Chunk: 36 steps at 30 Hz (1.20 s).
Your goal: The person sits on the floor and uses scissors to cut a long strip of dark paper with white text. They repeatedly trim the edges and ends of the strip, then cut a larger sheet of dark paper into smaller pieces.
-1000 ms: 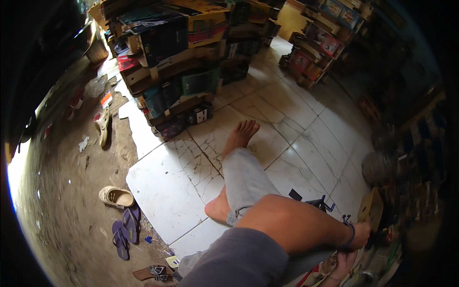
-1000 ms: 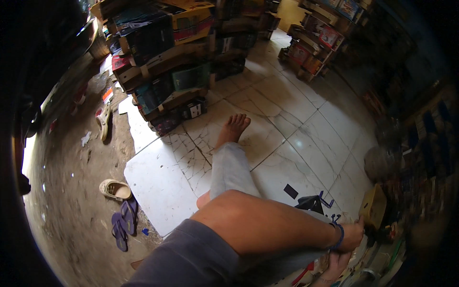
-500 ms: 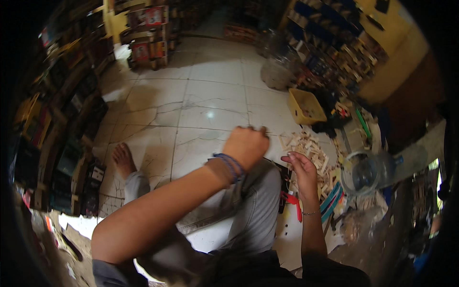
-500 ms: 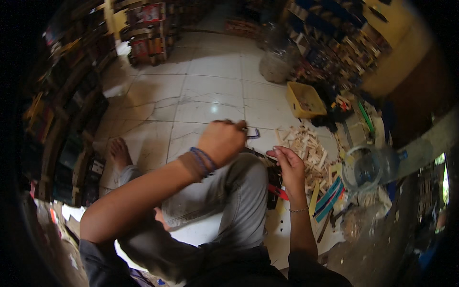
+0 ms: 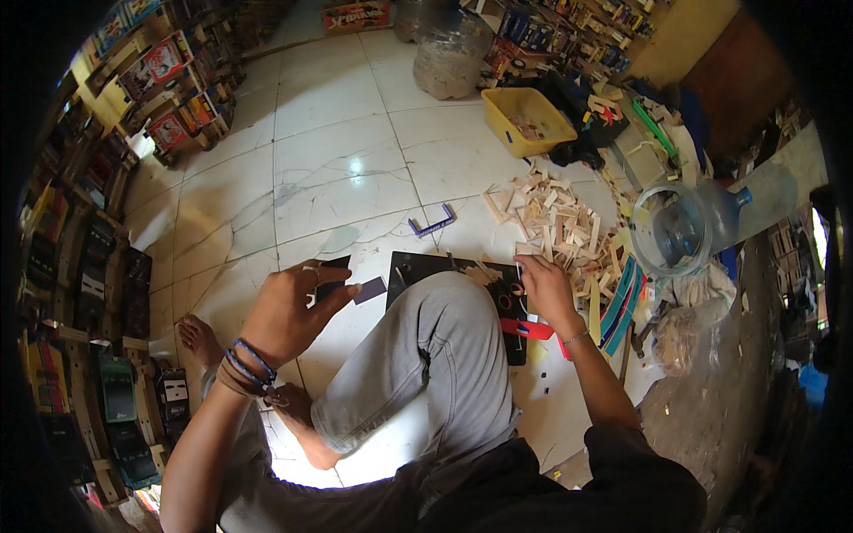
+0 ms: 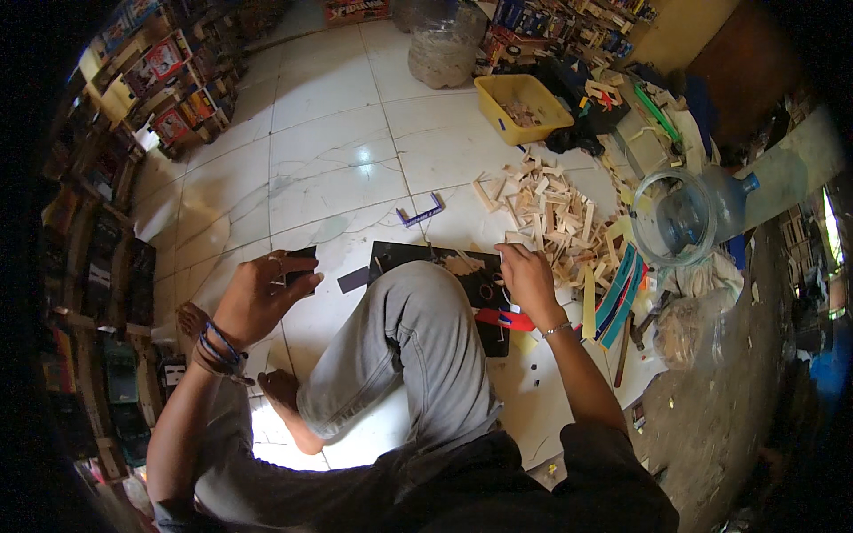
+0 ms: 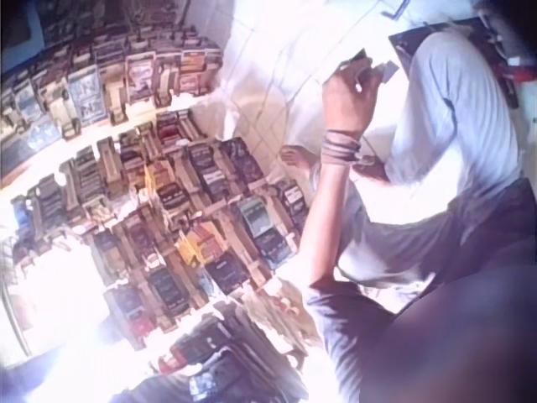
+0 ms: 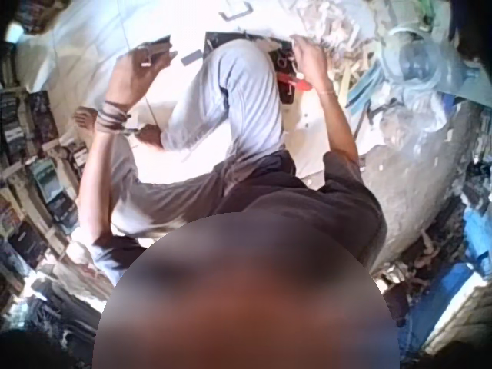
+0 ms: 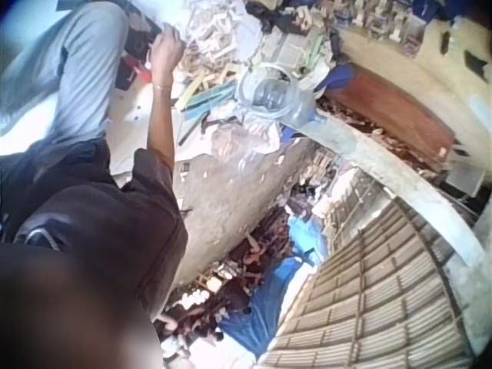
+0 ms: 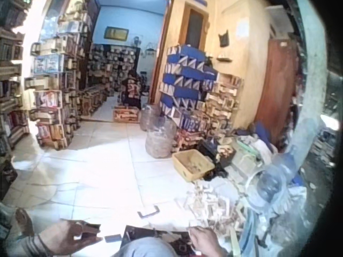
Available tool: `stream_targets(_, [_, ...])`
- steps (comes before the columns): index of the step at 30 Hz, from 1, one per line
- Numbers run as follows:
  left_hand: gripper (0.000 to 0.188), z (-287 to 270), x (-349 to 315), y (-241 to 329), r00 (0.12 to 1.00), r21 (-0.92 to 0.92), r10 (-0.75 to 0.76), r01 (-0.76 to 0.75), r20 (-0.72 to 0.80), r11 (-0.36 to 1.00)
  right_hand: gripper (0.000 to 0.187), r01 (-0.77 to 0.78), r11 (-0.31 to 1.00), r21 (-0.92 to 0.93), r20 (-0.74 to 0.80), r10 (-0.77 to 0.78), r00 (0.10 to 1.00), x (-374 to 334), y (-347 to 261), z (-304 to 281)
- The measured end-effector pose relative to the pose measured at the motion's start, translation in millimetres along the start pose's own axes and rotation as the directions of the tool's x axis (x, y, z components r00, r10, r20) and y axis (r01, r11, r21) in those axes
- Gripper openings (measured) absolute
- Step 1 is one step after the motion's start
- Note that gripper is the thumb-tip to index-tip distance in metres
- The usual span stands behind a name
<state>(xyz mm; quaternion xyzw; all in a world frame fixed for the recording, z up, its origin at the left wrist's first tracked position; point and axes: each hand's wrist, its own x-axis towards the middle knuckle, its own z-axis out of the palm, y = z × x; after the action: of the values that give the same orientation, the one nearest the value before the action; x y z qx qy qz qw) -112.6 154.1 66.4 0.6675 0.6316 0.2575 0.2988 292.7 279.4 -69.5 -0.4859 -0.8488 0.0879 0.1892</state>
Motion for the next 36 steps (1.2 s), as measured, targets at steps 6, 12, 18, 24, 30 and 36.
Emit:
stream_targets(6, [0.034, 5, 6, -19, 0.997, 0.01, 0.044, -0.045, 0.069, 0.999, 0.039, 0.138, 0.964, -0.229, 0.136, -0.108, 0.985, -2, 11, 16])
stream_targets(12, [0.037, -5, 9, -18, 0.99, 0.025, 0.065, -0.069, 0.122, 0.997, 0.03, 0.086, 0.991, -0.104, 0.189, -0.065, 0.98, 6, 23, 10])
stream_targets(18, [0.027, -19, -1, -13, 0.993, -0.225, 0.0, 0.027, 0.12, 0.974, 0.018, -0.273, 0.892, 0.36, 0.159, 0.23, 0.96, 42, 1, -17])
stream_targets(24, [0.041, -32, -13, 11, 0.992, -0.549, -0.093, 0.125, 0.087, 0.827, 0.016, -0.056, 0.568, 0.821, 0.1, -0.046, 0.994, 89, -147, -51])
stream_targets(30, [0.06, -47, -38, 36, 0.97, -0.62, -0.114, -0.045, -0.215, 0.784, 0.021, -0.038, 0.268, 0.963, 0.135, -0.357, 0.924, 131, -260, -58])
stream_targets(36, [0.039, -54, -59, 26, 0.926, -0.63, -0.147, -0.115, -0.348, 0.768, 0.019, -0.252, 0.086, 0.964, 0.262, -0.46, 0.848, 131, -290, -46])
